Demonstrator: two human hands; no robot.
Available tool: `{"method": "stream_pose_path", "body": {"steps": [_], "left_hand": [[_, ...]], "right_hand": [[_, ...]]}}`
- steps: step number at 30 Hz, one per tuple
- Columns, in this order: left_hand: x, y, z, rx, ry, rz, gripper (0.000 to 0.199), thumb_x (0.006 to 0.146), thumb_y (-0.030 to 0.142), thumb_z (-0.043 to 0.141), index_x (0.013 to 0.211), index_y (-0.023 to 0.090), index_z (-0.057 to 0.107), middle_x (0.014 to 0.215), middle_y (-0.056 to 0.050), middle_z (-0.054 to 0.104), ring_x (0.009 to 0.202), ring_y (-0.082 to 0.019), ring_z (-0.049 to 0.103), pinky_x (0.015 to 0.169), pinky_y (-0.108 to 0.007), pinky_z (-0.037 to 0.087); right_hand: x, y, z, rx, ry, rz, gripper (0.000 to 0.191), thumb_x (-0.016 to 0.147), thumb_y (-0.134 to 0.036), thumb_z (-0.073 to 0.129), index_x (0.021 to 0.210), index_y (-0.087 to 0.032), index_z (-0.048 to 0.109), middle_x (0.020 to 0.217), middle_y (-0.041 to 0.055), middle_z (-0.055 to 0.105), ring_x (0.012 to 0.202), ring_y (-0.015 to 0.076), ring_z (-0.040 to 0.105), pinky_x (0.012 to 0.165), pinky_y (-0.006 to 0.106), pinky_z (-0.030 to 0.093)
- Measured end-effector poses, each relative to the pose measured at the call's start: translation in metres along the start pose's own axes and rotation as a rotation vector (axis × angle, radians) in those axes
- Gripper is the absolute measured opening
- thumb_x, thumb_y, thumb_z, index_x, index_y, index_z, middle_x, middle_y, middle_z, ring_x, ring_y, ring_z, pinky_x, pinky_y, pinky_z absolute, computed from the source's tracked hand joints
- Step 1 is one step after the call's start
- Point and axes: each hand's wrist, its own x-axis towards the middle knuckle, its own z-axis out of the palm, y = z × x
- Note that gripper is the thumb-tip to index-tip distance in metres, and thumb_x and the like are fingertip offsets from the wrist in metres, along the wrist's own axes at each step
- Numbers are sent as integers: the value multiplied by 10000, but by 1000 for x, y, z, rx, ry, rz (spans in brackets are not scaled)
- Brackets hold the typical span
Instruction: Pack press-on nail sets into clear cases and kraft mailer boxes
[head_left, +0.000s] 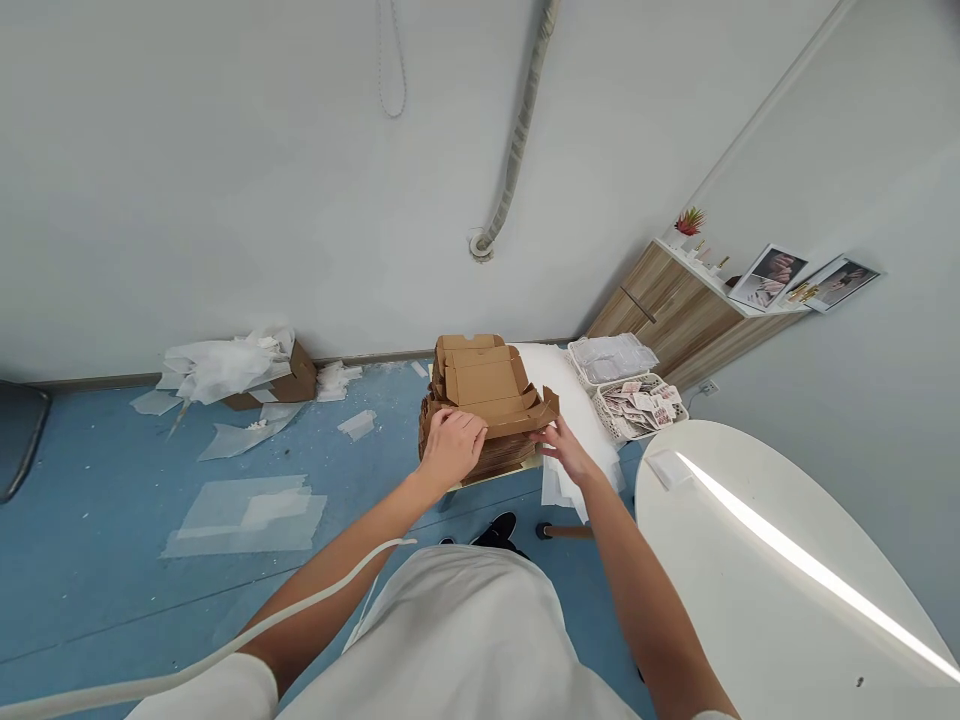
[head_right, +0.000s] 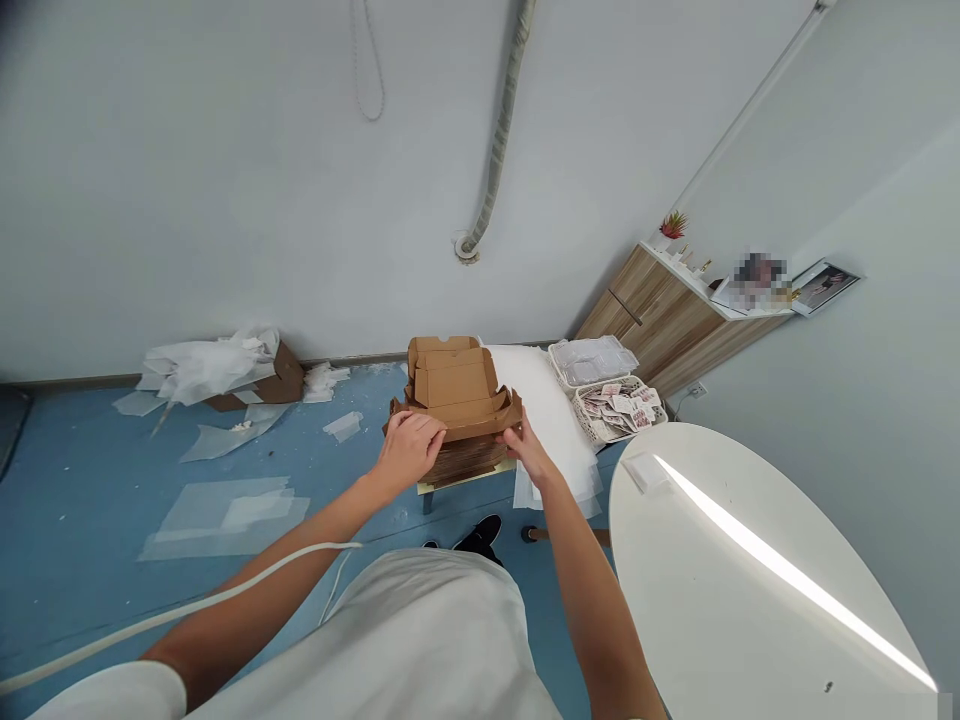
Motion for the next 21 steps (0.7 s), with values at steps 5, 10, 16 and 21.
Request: {"method": "stream_pose_path", "body": {"steps": [5, 10, 16, 21], "left_hand": [[-16, 10, 12, -50, -73, 76, 283, 865, 232, 299, 834, 217, 580, 841, -34, 623, 836, -160, 532, 936, -380, 254], [-25, 20, 23, -100, -135, 90, 271, 862, 228, 312, 842, 226, 583, 853, -28, 625, 887, -166, 525, 967, -406, 215], [-19, 30, 17, -62, -54, -112, 323, 813, 395, 419, 1077, 230, 507, 1225, -89, 483, 1188, -277, 344, 997, -509, 71], [5, 34, 27, -139, 97, -368, 708, 750, 483, 484, 1326, 193, 191, 1377, -155, 247, 1263, -312, 223, 991, -518, 142]], "right_hand": [[-13, -16, -17, 24, 147, 231, 651, 785, -554, 398, 1343, -277, 208, 1169, 106, 543, 689, 152, 639, 650, 322, 493], [-22, -7, -20, -225, 244, 307, 430, 762, -324, 465, 1181, -224, 464, 947, 71, 629, 494, 120, 602, 521, 264, 476], [-34, 2, -30, -317, 372, 259, 304, 737, -221, 403, 1003, -177, 542, 729, 18, 598, 467, 116, 577, 486, 242, 461], [-72, 11, -60, -152, 528, 152, 299, 761, -287, 368, 972, -154, 533, 711, 20, 556, 571, 127, 555, 510, 239, 484]]}}
